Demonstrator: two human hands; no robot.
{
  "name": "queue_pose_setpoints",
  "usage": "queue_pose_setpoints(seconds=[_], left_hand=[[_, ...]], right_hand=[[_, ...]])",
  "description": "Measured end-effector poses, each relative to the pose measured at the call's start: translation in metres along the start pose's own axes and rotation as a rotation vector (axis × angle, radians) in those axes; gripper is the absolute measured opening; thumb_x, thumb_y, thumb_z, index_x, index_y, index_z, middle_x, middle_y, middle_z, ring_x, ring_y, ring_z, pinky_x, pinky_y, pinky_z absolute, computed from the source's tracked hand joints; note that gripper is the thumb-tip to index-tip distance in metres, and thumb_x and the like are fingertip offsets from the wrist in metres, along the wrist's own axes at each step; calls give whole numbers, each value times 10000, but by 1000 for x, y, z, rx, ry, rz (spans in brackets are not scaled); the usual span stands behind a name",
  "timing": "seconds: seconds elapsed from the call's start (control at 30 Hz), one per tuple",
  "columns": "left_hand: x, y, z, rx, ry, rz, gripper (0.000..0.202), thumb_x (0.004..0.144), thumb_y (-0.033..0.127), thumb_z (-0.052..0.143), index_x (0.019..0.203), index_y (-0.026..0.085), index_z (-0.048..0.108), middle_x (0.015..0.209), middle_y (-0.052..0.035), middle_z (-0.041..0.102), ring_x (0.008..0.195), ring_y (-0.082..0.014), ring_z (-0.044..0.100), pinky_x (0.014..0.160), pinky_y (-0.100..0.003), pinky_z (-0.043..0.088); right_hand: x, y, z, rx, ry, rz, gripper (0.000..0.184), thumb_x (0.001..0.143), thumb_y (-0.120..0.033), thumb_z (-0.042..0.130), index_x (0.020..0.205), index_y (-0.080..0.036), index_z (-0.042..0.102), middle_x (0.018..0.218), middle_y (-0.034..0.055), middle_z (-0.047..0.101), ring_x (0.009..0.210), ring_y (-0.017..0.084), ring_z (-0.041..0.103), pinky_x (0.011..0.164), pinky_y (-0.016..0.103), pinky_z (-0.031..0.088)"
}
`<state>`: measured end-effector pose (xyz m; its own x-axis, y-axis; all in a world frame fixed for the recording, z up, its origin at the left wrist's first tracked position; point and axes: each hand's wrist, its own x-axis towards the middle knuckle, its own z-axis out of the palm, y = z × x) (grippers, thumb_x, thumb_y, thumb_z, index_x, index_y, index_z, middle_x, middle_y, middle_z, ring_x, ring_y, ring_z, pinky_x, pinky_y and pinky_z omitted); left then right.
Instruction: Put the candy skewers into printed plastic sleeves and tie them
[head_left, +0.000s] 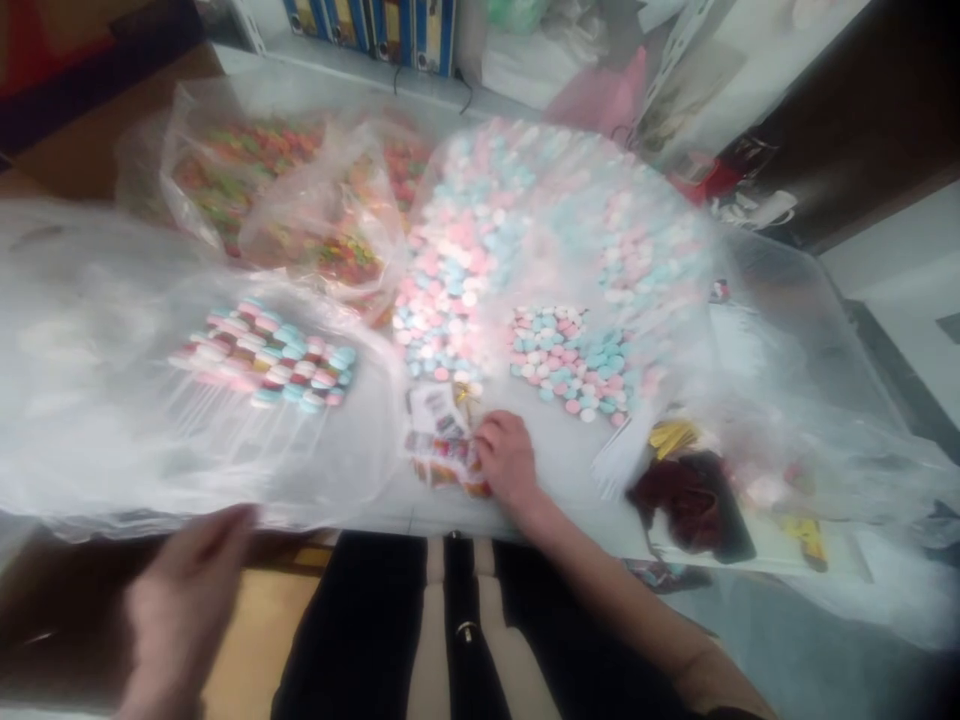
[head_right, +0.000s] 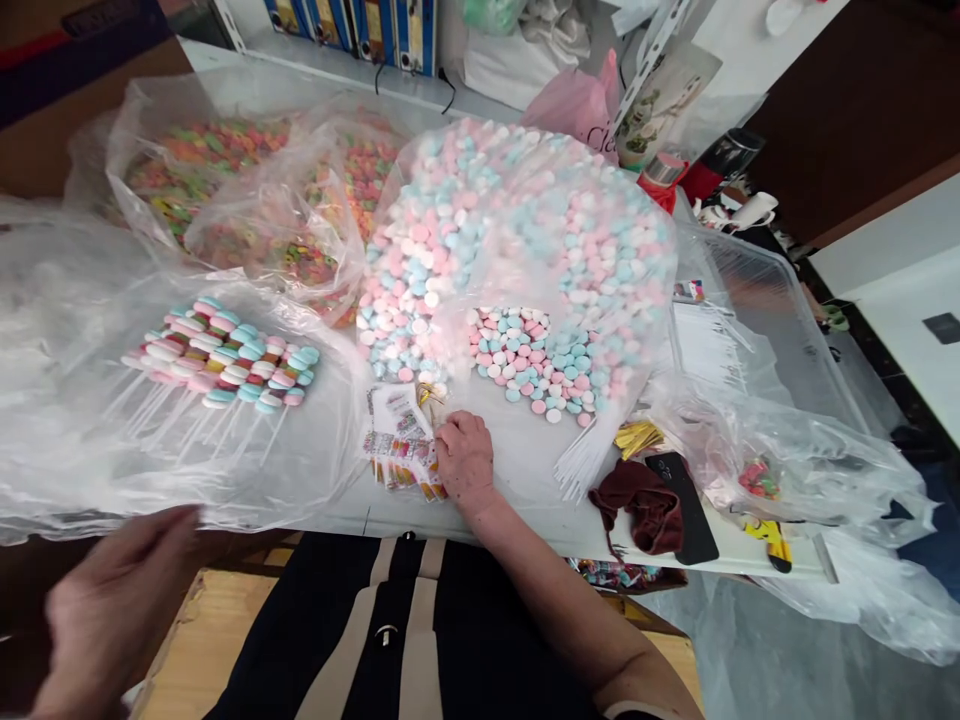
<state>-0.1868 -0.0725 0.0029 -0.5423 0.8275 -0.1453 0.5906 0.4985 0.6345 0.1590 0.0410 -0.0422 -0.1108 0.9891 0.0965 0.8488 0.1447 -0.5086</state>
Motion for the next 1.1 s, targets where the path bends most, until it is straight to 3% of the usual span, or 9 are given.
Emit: queue_pose_setpoints(seconds=[0.03, 0.1, 0.2, 0.37, 0.53, 0.67, 0.77, 0.87, 1.1], left_hand=[[-6, 22, 15, -76, -90, 19, 328, 778, 495, 692, 964, 231, 743, 993, -48, 745, 933, -271, 656, 837, -346, 494], [-16, 65, 45, -204, -459, 138, 227, 779, 450, 693, 828, 238, 760, 912, -34, 744, 893, -249, 655, 826, -315, 488], [-25, 113, 79, -304, -795, 168, 206, 811, 382, 636, 714, 232, 738, 663, -2, 650, 690, -203, 591, 653, -282, 460], [-29, 138, 105, -271, -1145, 227, 158, 748, 257, 609, 615, 220, 687, 568, 22, 536, 565, -160, 460, 538, -258, 350], [-26, 127, 108, -310, -1142, 94, 140, 735, 293, 622, 687, 200, 715, 582, 22, 535, 541, -148, 437, 526, -260, 342], [-25, 125, 107, -406, -1094, -107, 244, 730, 407, 668, 729, 167, 708, 553, 40, 477, 453, -113, 365, 447, -256, 291], [-24, 136, 107, -501, -943, -107, 277, 729, 419, 698, 827, 162, 731, 618, 17, 567, 490, -114, 419, 458, -245, 315], [-21, 150, 111, -656, -757, -66, 303, 695, 402, 753, 899, 179, 734, 718, -7, 653, 608, -140, 518, 532, -240, 394], [-3, 153, 132, -845, -540, -143, 303, 628, 410, 811, 777, 158, 731, 677, -17, 674, 674, -175, 591, 596, -259, 459]], right_hand=[[-2, 1, -1, 27, 50, -3, 201, 892, -116, 541, 779, -190, 691, 1046, 88, 636, 994, 235, 523, 878, 362, 412], [-5, 3, -4, 72, 158, -22, 203, 891, -112, 524, 788, -184, 683, 1057, 94, 638, 1015, 236, 533, 899, 373, 413], [-8, -1, -11, 82, 225, -88, 203, 904, -129, 506, 817, -188, 680, 1064, 98, 645, 1021, 236, 542, 896, 372, 415], [-3, -16, -11, -113, -99, -276, 134, 914, -214, 565, 978, -206, 682, 1034, 82, 667, 932, 239, 527, 832, 366, 382], [4, -17, -1, -156, -225, -190, 121, 912, -204, 569, 906, -200, 689, 896, 71, 658, 891, 236, 532, 787, 348, 361], [4, -15, -5, 12, -150, -110, 153, 864, -151, 570, 801, -208, 697, 828, 57, 649, 848, 220, 551, 775, 331, 388], [7, -21, -15, 317, -60, 45, 157, 821, -140, 562, 799, -224, 693, 818, 22, 654, 831, 189, 581, 777, 300, 435], [12, -34, -25, 526, -122, 140, 136, 805, -165, 573, 771, -237, 684, 796, -10, 657, 814, 170, 602, 766, 281, 459], [21, -54, -32, 410, -267, 69, 160, 812, -175, 595, 680, -223, 670, 725, -14, 635, 784, 166, 580, 750, 273, 412]])
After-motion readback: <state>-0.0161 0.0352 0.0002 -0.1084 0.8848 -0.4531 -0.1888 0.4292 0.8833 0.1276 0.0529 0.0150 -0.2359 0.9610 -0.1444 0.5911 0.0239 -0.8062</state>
